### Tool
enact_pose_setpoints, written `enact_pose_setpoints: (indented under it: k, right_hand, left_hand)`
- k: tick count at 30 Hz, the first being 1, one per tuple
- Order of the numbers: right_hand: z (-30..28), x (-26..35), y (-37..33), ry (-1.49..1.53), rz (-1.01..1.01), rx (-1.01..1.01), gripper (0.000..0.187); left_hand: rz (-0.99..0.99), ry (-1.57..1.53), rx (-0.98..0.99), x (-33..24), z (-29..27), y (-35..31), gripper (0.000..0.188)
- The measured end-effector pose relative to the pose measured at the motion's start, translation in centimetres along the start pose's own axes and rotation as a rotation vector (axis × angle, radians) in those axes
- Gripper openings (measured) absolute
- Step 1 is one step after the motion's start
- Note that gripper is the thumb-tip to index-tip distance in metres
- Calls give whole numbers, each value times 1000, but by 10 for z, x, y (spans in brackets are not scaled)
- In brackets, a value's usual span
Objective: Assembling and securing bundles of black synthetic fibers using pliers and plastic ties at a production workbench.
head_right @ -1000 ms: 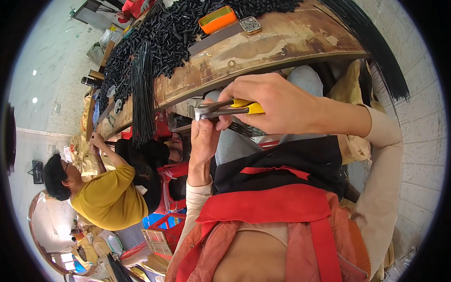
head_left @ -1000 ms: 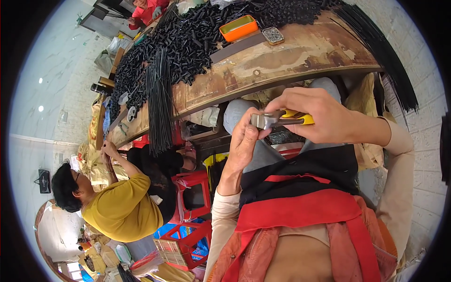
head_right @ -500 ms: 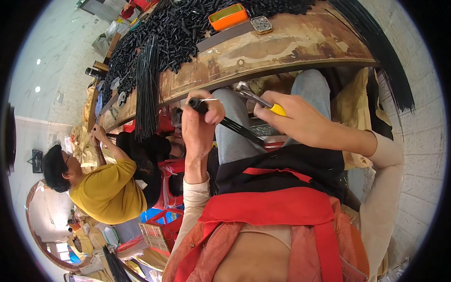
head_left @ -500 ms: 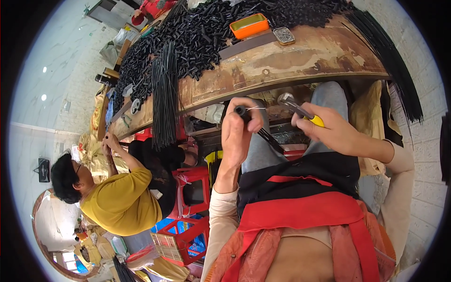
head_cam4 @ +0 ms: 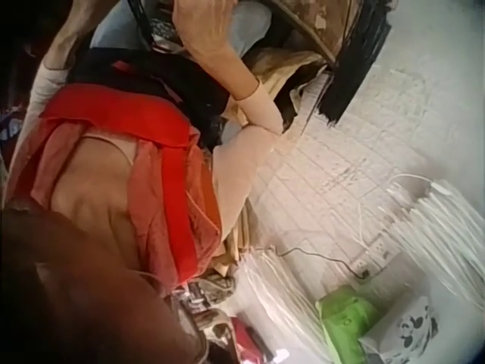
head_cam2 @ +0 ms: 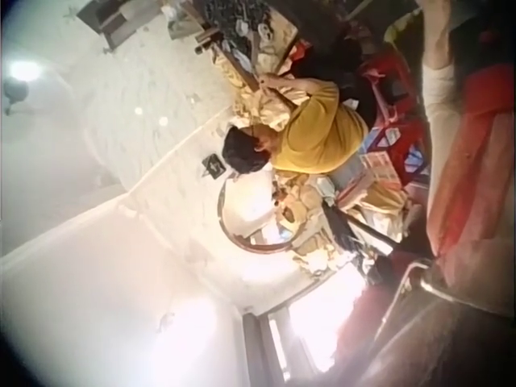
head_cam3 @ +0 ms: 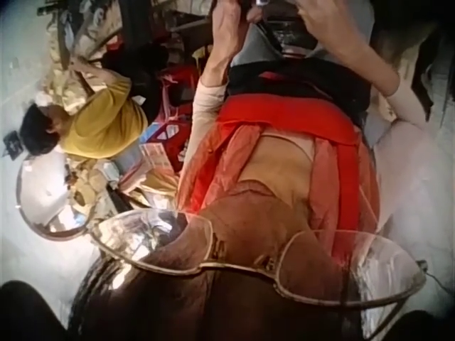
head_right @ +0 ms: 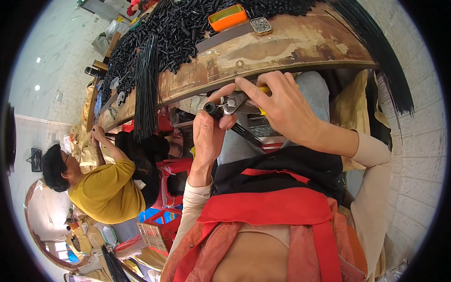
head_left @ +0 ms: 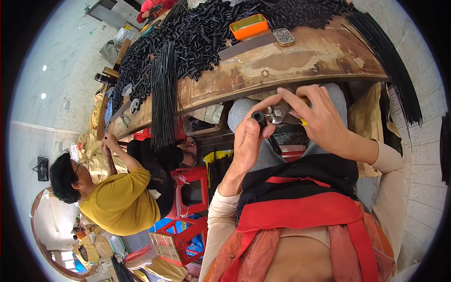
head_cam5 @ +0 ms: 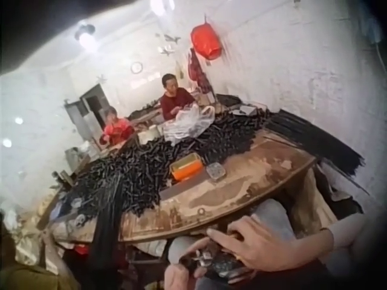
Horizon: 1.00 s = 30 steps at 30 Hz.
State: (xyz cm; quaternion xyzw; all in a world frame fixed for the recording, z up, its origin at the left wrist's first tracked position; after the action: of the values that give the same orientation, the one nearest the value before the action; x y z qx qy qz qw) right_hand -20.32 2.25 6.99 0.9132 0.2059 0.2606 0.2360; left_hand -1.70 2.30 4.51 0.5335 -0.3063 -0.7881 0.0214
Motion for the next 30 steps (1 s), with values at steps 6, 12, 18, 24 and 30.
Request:
enact_pose_setpoints:
  k: [6,12,18,24,30]
  right_hand:
    - [-25,-20,-2,-88,-206,196,47]
    - [-36,-9,-16,910,595,1408,49]
    - [-44,-16,-20,287,179,554,64]
    - [-47,-11,-18,16,-136,171,65]
    - [-61,-15,-6,934,702,1455,42]
  left_hand:
    - [-96,108,94,-9,-3,-3,82]
    - [-188,163,212,-21,5,-8,89]
    - [118,411,213,-11,14,7,48]
    - [-53,283,78,-4,5,3,41]
    - [-19,254,262,-5,7,4,53]
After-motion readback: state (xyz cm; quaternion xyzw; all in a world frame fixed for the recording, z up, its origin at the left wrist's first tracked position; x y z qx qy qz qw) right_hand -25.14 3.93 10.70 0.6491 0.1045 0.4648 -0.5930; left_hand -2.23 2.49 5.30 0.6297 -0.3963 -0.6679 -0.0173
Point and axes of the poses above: each hand's wrist, its own y-axis towards the middle knuckle, its own z-axis out of the palm, x = y × z, the point moved 2 cm from there along y, towards the middle knuckle, and after that the axes turned 14 degrees about z, right-handed, at the moved point
